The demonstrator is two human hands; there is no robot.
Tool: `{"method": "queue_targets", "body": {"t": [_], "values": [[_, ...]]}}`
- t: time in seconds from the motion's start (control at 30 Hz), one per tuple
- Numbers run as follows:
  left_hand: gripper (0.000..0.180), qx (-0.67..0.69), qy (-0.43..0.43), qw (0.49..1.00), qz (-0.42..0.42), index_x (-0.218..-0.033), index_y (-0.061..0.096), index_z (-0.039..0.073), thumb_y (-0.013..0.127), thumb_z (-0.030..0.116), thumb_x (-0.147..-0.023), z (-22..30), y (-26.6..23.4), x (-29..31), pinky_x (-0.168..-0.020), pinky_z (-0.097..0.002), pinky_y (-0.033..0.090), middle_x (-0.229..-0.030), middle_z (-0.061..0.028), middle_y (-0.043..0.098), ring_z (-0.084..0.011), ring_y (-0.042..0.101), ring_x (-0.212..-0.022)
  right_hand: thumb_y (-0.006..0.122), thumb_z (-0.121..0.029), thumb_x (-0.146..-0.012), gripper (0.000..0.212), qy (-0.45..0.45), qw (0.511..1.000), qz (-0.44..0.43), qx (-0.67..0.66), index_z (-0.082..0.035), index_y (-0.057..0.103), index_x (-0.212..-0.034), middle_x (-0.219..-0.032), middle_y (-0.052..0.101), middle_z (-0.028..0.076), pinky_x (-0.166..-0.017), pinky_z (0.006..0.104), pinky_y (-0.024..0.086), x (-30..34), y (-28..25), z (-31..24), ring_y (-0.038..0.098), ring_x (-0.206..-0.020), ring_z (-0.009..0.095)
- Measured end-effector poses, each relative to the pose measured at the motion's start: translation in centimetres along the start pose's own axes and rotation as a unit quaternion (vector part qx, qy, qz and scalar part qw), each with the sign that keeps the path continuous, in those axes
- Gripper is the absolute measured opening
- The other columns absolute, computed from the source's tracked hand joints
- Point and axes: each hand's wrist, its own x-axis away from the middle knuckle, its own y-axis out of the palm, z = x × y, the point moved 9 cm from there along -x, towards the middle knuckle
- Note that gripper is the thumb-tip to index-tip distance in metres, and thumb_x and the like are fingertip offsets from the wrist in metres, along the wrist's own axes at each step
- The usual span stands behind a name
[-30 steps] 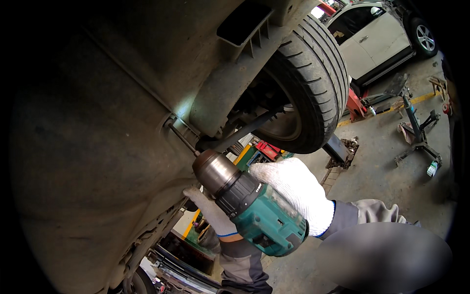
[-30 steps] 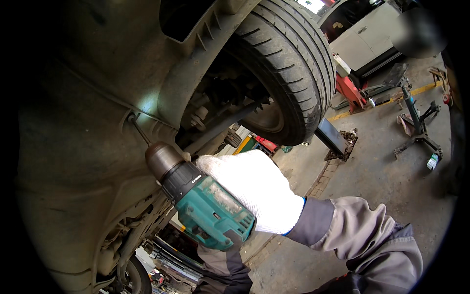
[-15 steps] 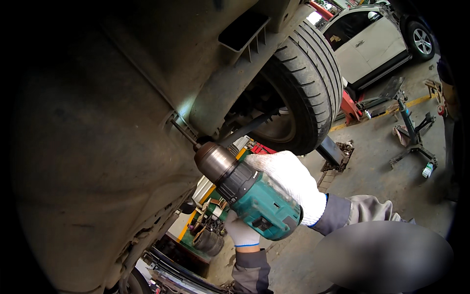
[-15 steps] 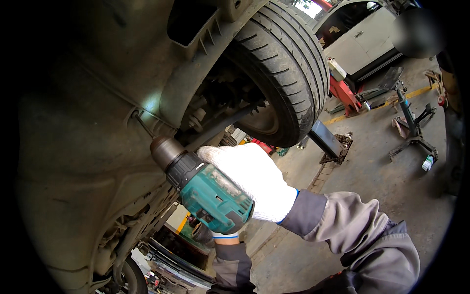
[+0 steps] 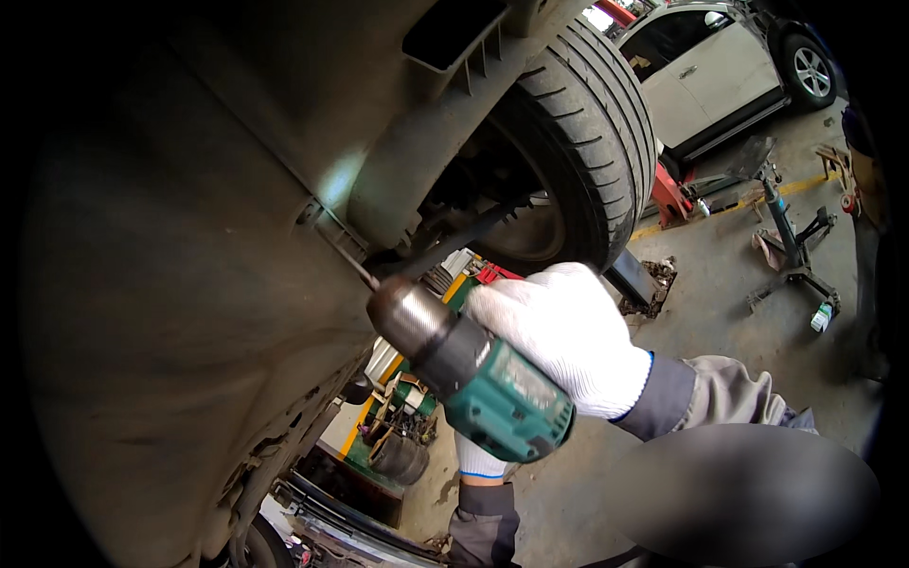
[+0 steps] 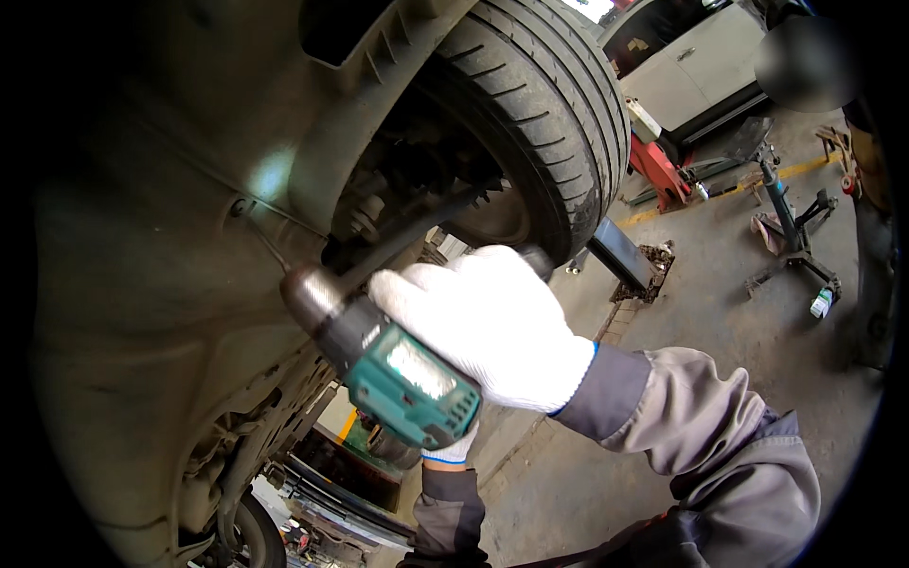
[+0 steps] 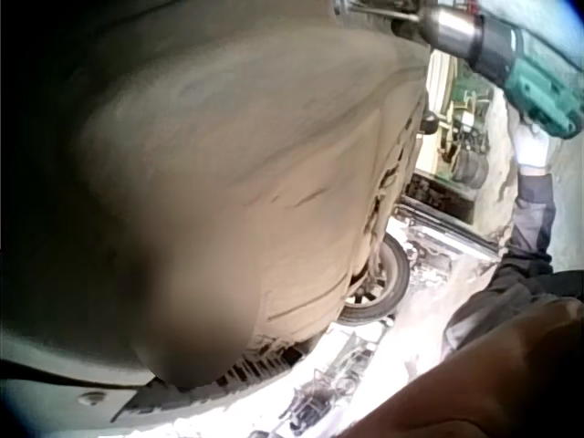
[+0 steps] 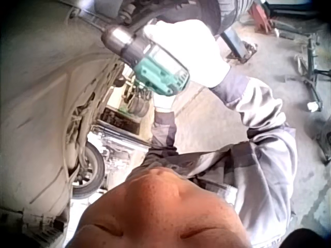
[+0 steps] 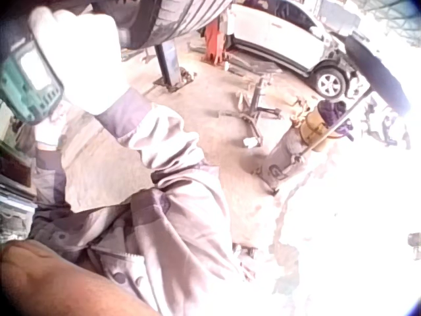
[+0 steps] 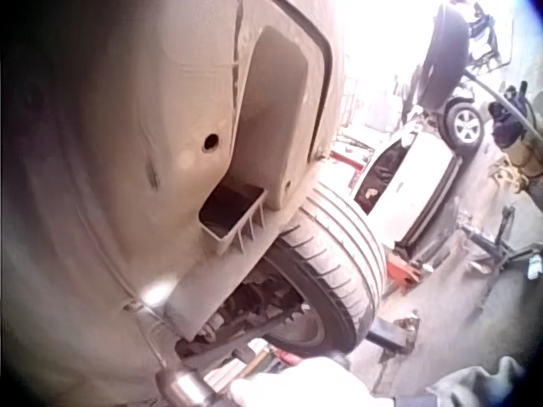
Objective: The person installs a plastic underbody panel on a lifted car. They position the panel under the vehicle and use a cordless drill to fasten it with screws at multiple points along the wheel arch and undercarriage.
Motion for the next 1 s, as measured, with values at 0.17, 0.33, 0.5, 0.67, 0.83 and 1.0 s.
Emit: {"method": "queue_targets", "body": {"t": [0.17, 0.33, 0.5, 0.67, 0.83, 1.0], "values": [[0.026, -0.006, 0.013, 0.989, 0.149, -0.096, 0.057, 0.008, 0.040, 0.027, -0.102, 0.2, 1.0, 0.9, -0.057, -0.0256, 0.040, -0.077, -0.0008, 0.051, -0.0100, 0.044, -0.060, 0.066, -0.025, -0.074, 0.051, 0.059, 0.993, -0.097, -0.042, -0.005, 0.056, -0.120, -0.089, 0.062, 0.008, -0.058, 0.0351, 0.046, 4.9, -0.5, -0.4, 0.060, -0.065, 0.024], [0.021, -0.092, 0.026, 0.988, 0.122, -0.093, 0.058, 0.011, 0.044, 0.025, -0.101, 1.1, 2.8, 0.4, -0.048, -0.0216, 0.034, -0.071, 0.0040, 0.050, -0.0058, 0.042, -0.052, 0.072, -0.028, -0.071, 0.068, 0.206, 0.953, -0.136, -0.176, -0.001, 0.051, -0.130, -0.100, 0.065, 0.016, -0.071, 0.0424, 0.051, 13.6, 0.9, 0.9, 0.064, -0.083, 0.034], [0.019, 0.088, 0.027, 0.992, 0.083, -0.112, 0.058, 0.013, 0.049, 0.027, -0.102, 0.4, 5.7, -0.2, -0.045, -0.0233, 0.033, -0.086, 0.0026, 0.059, -0.0056, 0.040, -0.053, 0.075, -0.025, -0.070, 0.067, 0.321, 0.889, -0.168, -0.279, -0.002, 0.052, -0.129, -0.107, 0.065, 0.018, -0.079, 0.0397, 0.052, 17.0, 1.9, 1.1, 0.064, -0.091, 0.037], [0.023, 0.056, 0.018, 0.997, 0.053, -0.110, 0.057, 0.009, 0.055, 0.030, -0.100, -0.7, 5.9, -0.2, -0.045, -0.0213, 0.032, -0.078, 0.0012, 0.050, -0.0057, 0.040, -0.055, 0.078, -0.028, -0.072, 0.069, 0.305, 0.888, -0.156, -0.306, -0.003, 0.051, -0.130, -0.109, 0.064, 0.017, -0.082, 0.0405, 0.052, 19.8, 1.8, 1.3, 0.064, -0.094, 0.036], [0.020, -0.004, 0.037, 0.999, 0.038, -0.107, 0.055, 0.009, 0.050, 0.028, -0.103, -0.3, 6.1, -0.8, -0.039, -0.0181, 0.031, -0.079, -0.0006, 0.055, -0.0034, 0.043, -0.052, 0.079, -0.025, -0.072, 0.068, 0.321, 0.878, -0.174, -0.309, -0.003, 0.051, -0.130, -0.109, 0.064, 0.015, -0.083, 0.0380, 0.053, 19.0, 1.5, 1.5, 0.065, -0.095, 0.033], [0.019, -0.066, 0.008, 0.996, -0.053, -0.104, 0.054, 0.006, 0.058, 0.024, -0.099, 0.7, 6.4, -1.8, -0.040, -0.0202, 0.032, -0.077, -0.0027, 0.052, -0.0065, 0.044, -0.053, 0.078, -0.013, -0.074, 0.059, 0.402, 0.799, -0.165, -0.416, -0.001, 0.054, -0.127, -0.110, 0.064, 0.012, -0.087, 0.0311, 0.052, 18.8, 1.4, 1.7, 0.065, -0.095, 0.023]]}}
